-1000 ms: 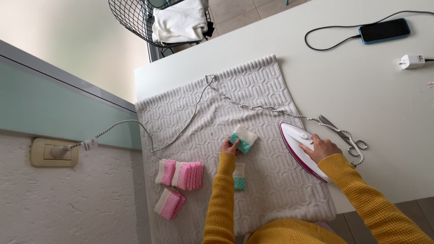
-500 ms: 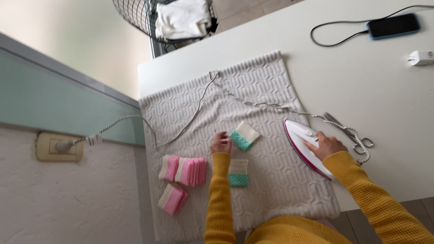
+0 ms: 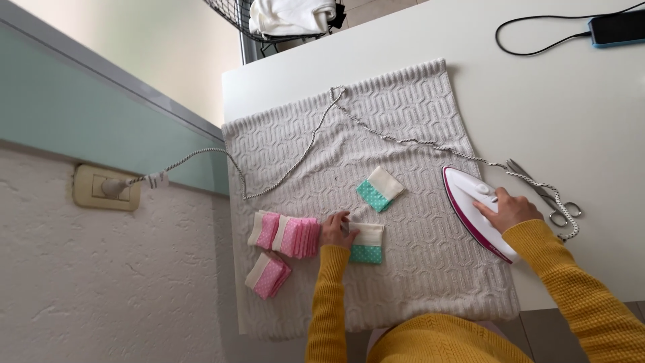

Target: Ironing and folding small rectangular pieces of patterned fabric on a table.

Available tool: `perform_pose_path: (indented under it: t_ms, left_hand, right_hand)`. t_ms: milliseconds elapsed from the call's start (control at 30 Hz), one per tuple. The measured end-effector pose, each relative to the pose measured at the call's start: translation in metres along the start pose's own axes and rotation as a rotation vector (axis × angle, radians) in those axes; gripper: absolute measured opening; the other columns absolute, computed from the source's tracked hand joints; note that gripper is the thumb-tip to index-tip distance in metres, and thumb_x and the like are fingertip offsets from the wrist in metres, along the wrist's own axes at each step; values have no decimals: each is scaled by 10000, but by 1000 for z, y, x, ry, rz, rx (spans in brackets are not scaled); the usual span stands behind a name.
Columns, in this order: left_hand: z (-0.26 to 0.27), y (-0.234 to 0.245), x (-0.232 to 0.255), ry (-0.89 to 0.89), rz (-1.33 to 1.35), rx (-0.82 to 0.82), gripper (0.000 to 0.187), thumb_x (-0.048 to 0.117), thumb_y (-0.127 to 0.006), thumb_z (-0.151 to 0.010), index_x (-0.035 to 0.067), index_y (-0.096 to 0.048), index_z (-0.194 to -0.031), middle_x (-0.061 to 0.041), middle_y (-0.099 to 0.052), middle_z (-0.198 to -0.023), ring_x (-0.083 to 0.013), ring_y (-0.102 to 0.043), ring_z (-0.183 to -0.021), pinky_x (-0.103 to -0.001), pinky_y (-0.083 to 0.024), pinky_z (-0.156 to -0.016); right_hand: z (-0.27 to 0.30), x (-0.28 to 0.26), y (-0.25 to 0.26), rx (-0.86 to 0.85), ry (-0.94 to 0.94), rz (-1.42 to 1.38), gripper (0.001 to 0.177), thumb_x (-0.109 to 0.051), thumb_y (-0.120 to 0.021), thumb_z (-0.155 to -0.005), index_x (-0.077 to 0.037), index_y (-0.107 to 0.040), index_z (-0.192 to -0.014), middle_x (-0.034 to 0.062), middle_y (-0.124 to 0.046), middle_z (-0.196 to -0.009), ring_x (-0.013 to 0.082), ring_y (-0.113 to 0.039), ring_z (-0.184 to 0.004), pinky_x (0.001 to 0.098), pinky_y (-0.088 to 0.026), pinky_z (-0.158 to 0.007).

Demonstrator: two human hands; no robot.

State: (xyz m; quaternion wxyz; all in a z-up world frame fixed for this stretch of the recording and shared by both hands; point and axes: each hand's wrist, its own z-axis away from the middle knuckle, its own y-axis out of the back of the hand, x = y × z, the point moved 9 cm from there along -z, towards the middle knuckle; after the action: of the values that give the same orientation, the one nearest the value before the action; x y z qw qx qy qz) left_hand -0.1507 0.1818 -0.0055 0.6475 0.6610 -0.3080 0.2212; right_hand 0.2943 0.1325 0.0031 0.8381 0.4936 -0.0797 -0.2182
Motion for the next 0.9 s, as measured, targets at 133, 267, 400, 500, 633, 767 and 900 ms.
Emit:
perform_pose_path:
  t_ms: [133,267,400,500,633,767,900]
  left_hand:
    - [-2,-22,-10,5,-13,-87,429,152,-890,-679,124,-706,-1066,-53,-675,-918,-269,-616,-920,-411,-520,-846]
    - [-3,-31,-14,-32,-30,-196,292,162,-885,-727,103,-688,-934,-81,-689,-915,-264,-658,-892,-383,-544,-793]
    - [5,-19,18,25,262,-332,262,180,-808,-883,72,-603,-1005,-79,-737,-886,-181,-730,-813,-291,-573,-712]
    - [12,-30,29,75,587,-192,275,172,-794,-925,73,-583,-1070,-62,-730,-922,-130,-698,-832,-256,-568,-710]
    - [51,-124,13,429,1182,27,432,127,-823,-816,119,-565,-1162,-5,-661,-990,-123,-662,-813,-288,-592,-664]
    - [116,-237,2,673,1387,233,584,59,-860,-744,96,-503,-1205,-39,-655,-1053,-166,-664,-900,-350,-605,-729]
    - [129,-239,24,455,1022,258,603,76,-896,-798,35,-478,-1230,-100,-652,-1101,-198,-656,-975,-333,-576,-832]
  right_hand:
    - [2,2,2,-28,-40,29,693,-711,-525,-935,-162,-608,-1349,147,-798,-880,300,-806,-853,461,-679,-721]
    - [-3,3,2,5,-11,1,711,-725,-542,-909,-160,-619,-1335,166,-785,-905,321,-796,-881,478,-666,-762]
    - [-18,14,-15,4,-9,-6,747,-743,-538,-886,-149,-619,-1332,180,-782,-918,339,-784,-907,501,-656,-784]
    - [-28,19,-9,92,37,-28,796,-769,-562,-880,-119,-633,-1332,210,-773,-955,362,-784,-903,489,-648,-804]
    - [-24,32,-11,65,42,-75,792,-759,-574,-854,-117,-619,-1315,208,-771,-945,358,-775,-908,503,-631,-819]
    - [-7,25,4,195,204,-49,752,-749,-556,-883,-86,-643,-1227,224,-761,-885,388,-751,-863,501,-627,-814]
    - [38,-13,11,-42,278,-53,708,-654,-459,-921,-77,-540,-1323,197,-767,-779,329,-795,-685,470,-684,-665]
